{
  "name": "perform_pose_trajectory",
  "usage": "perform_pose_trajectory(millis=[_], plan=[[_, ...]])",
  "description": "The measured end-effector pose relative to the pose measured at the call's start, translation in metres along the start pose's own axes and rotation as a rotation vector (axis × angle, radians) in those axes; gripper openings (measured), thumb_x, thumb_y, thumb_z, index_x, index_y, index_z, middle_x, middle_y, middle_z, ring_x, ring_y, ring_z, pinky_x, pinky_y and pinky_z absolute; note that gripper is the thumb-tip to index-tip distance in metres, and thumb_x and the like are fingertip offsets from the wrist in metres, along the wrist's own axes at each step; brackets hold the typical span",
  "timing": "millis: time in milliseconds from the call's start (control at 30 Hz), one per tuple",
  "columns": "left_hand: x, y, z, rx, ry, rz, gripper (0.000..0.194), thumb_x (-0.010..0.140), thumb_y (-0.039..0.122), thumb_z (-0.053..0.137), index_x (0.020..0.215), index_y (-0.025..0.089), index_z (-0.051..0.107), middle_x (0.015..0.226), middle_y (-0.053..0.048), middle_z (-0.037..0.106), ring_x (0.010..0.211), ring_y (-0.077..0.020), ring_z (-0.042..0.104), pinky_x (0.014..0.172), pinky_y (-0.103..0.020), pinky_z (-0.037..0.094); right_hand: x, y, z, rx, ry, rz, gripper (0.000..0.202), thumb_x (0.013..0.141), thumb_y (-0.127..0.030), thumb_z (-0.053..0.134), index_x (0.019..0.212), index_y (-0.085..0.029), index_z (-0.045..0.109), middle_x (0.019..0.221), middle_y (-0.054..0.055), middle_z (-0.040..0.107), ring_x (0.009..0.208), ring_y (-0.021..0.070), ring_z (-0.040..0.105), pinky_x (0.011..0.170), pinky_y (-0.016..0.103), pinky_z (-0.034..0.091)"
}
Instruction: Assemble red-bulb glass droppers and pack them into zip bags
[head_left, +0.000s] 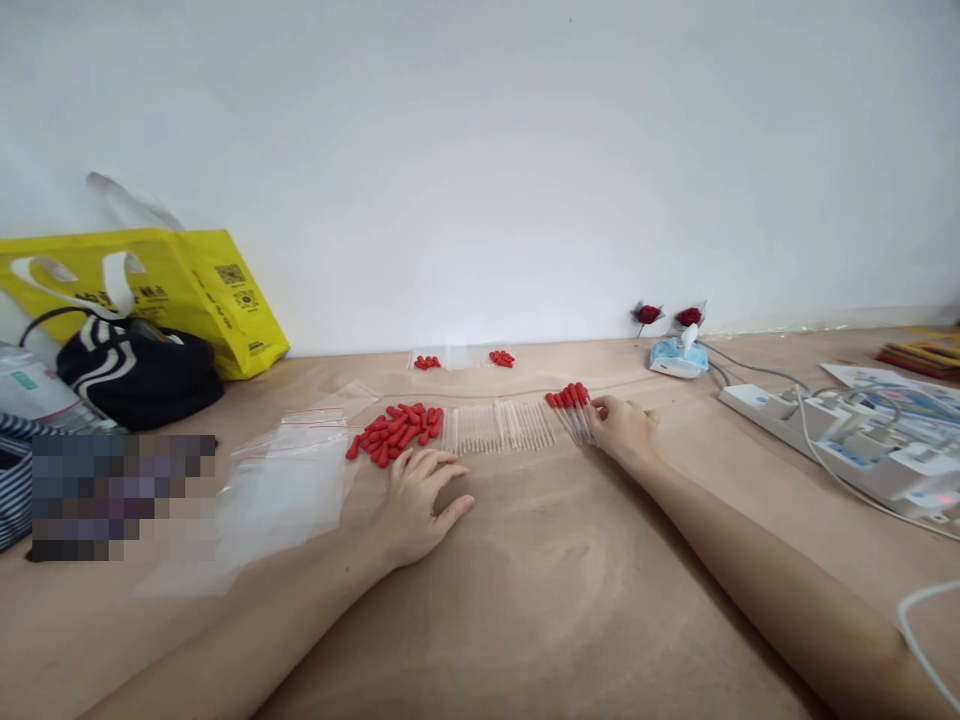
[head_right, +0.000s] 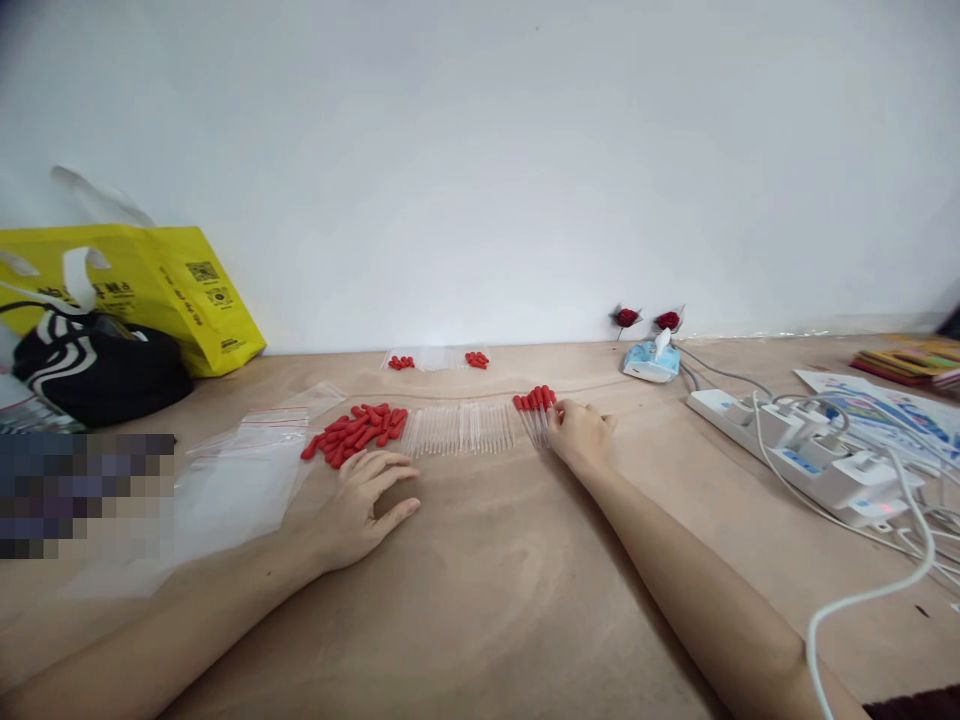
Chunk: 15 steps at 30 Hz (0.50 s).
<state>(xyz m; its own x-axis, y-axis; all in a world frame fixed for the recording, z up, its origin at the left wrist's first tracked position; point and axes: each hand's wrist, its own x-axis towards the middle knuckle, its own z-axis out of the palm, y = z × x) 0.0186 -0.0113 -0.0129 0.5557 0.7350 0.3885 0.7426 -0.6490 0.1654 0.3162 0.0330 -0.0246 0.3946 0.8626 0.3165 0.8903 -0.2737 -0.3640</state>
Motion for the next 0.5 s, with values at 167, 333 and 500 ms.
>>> perform_pose_trajectory(millis=[167, 333, 500], plan=[[-0.001, -0.0005, 0.0011, -0.016, 0.006, 0.021, 0.018, 0.077, 0.032, 0.052, 0.088, 0.022, 0.061, 0.102, -0.007, 0.059, 0.101, -0.0248, 0.05, 0.091, -0.05, 0.027, -0.0044, -0.0073, 0.0, -0.02, -0.032, -0.043, 0.031, 0.081, -0.035, 0.04, 0.092, -0.022, 0.065, 0.08, 0.008, 0.066, 0.089, 0.0242, 0.053, 0.078, 0.038, 0.022], [-0.0013, -0.0007, 0.0024, -0.012, 0.027, 0.021, 0.017, 0.077, 0.032, 0.052, 0.087, 0.022, 0.061, 0.102, -0.007, 0.059, 0.1, -0.0253, 0.05, 0.09, -0.051, 0.028, -0.0048, -0.0075, 0.0021, -0.066, -0.045, -0.039, 0.033, 0.081, -0.037, 0.039, 0.093, -0.02, 0.064, 0.081, 0.009, 0.066, 0.089, 0.0249, 0.054, 0.077, 0.039, 0.023], [-0.0012, -0.0005, 0.0018, -0.009, 0.03, 0.016, 0.017, 0.076, 0.032, 0.053, 0.087, 0.022, 0.062, 0.103, -0.007, 0.058, 0.101, -0.0261, 0.05, 0.09, -0.051, 0.028, -0.0046, -0.0077, 0.004, -0.06, -0.036, -0.024, 0.032, 0.08, -0.036, 0.039, 0.097, -0.018, 0.06, 0.083, 0.009, 0.065, 0.088, 0.0245, 0.055, 0.078, 0.039, 0.023]])
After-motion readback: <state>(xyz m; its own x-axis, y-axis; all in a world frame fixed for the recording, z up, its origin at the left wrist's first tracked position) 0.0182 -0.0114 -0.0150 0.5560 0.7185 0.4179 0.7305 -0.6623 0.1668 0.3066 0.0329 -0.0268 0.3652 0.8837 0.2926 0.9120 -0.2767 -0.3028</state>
